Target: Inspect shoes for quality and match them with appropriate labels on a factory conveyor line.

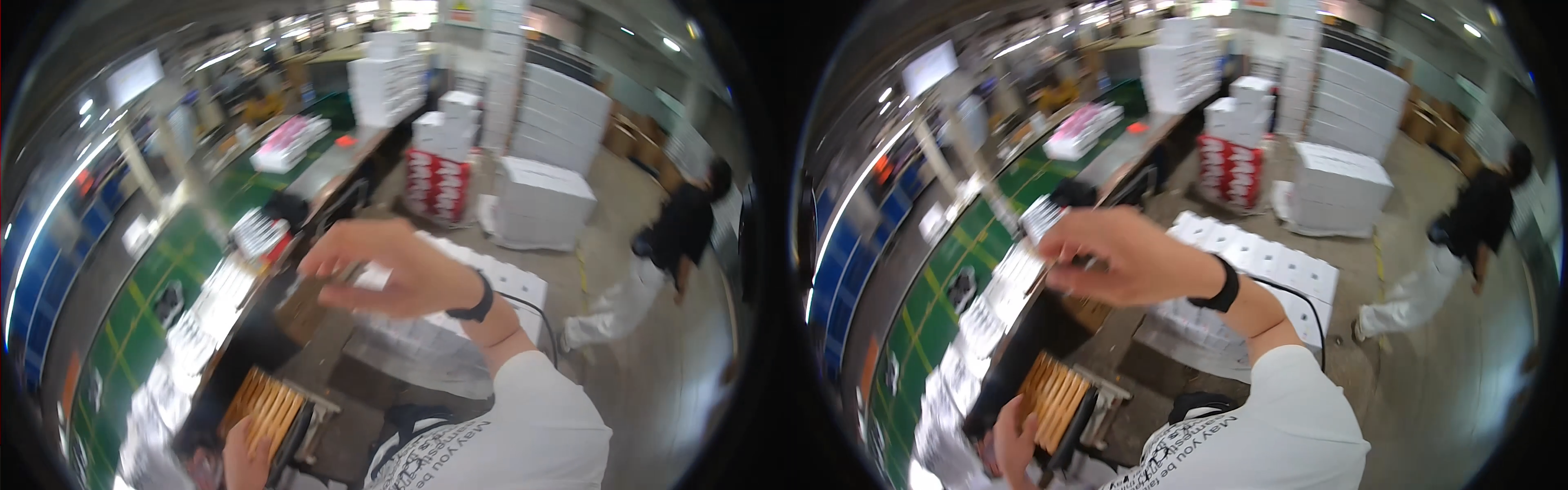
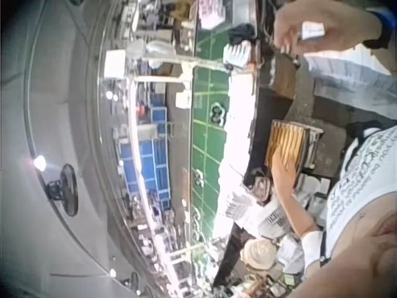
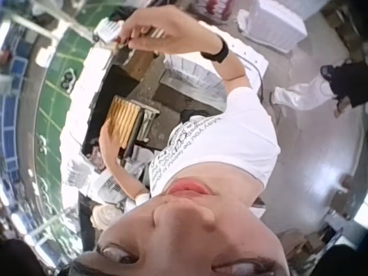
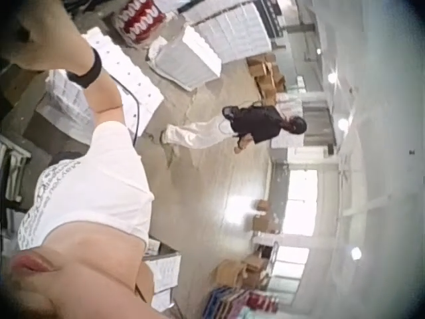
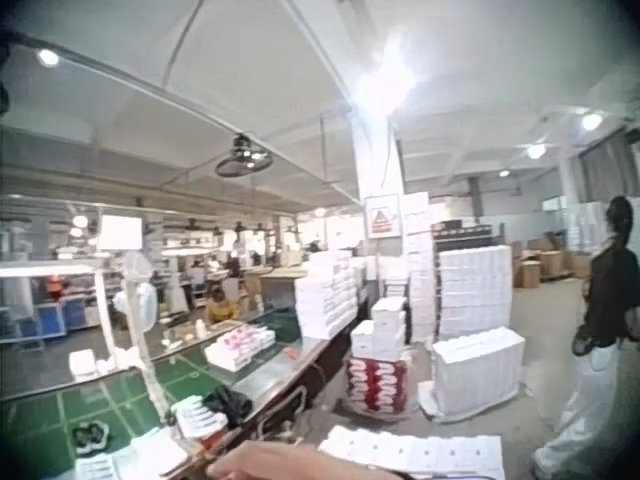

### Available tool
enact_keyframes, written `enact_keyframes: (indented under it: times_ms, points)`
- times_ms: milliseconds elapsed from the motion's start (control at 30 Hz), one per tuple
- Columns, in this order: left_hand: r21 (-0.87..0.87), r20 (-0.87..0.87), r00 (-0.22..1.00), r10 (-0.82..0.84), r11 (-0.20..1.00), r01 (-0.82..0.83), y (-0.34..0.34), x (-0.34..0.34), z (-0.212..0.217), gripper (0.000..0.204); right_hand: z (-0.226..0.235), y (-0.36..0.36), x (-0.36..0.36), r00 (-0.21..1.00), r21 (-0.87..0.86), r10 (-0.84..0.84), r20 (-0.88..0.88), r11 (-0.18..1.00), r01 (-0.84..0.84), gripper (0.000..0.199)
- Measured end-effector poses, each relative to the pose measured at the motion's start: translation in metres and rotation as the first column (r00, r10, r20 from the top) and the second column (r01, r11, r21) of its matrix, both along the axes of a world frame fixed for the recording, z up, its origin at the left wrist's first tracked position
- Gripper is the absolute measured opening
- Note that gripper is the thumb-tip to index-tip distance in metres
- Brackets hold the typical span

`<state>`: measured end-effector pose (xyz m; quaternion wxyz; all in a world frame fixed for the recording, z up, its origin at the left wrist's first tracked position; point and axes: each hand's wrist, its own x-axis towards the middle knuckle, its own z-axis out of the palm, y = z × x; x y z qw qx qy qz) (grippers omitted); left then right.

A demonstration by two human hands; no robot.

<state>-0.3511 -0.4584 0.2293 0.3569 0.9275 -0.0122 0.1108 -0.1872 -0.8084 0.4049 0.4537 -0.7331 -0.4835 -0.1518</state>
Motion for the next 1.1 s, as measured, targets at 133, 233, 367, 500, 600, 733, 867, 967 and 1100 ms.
enact_keyframes:
  times_ms: [133,233,367,500,600,733,867,967,1100]
  points:
    - [-0.034,-0.031,0.956,-0.291,0.957,0.290,-0.068,0.007,0.126,0.038,-0.019,-0.064,-0.058,0.994,-0.365,-0.106,0.008,0.926,0.102,0.026]
    - [0.049,0.310,0.792,-0.526,0.840,0.540,-0.105,0.018,0.168,0.036,-0.025,-0.115,-0.109,0.941,-0.545,-0.332,-0.062,0.801,0.246,0.026]
    - [0.169,0.743,0.327,-0.583,0.638,0.752,-0.143,0.049,0.196,0.036,-0.013,-0.162,-0.182,0.794,-0.499,-0.607,-0.020,0.694,0.519,0.025]
    - [0.317,0.773,0.042,-0.632,0.443,0.839,-0.190,0.061,0.215,0.044,-0.011,-0.201,-0.244,0.757,-0.382,-0.653,-0.033,0.708,0.594,0.024]
    - [0.013,0.803,0.362,-0.472,0.622,0.783,-0.263,0.047,0.197,0.033,-0.030,-0.232,-0.284,0.762,-0.392,-0.641,-0.096,0.728,0.563,0.025]
    - [0.125,0.244,0.310,-0.919,0.346,0.930,-0.364,0.046,0.157,0.019,-0.077,-0.281,-0.334,0.726,-0.325,-0.638,-0.257,0.765,0.557,0.029]
    - [0.060,-0.227,0.091,-0.970,0.080,0.995,-0.477,0.032,0.088,0.024,-0.116,-0.325,-0.392,0.627,-0.281,-0.723,-0.289,0.690,0.667,0.032]
    - [0.025,-0.300,-0.262,-0.918,-0.282,0.959,-0.556,0.005,0.063,0.029,-0.116,-0.345,-0.446,0.354,-0.393,-0.856,-0.377,0.494,0.775,0.037]
    - [-0.015,-0.363,-0.607,-0.707,-0.647,0.762,-0.664,-0.051,0.052,0.040,-0.129,-0.348,-0.515,0.032,-0.343,-0.912,-0.410,0.186,0.921,0.038]
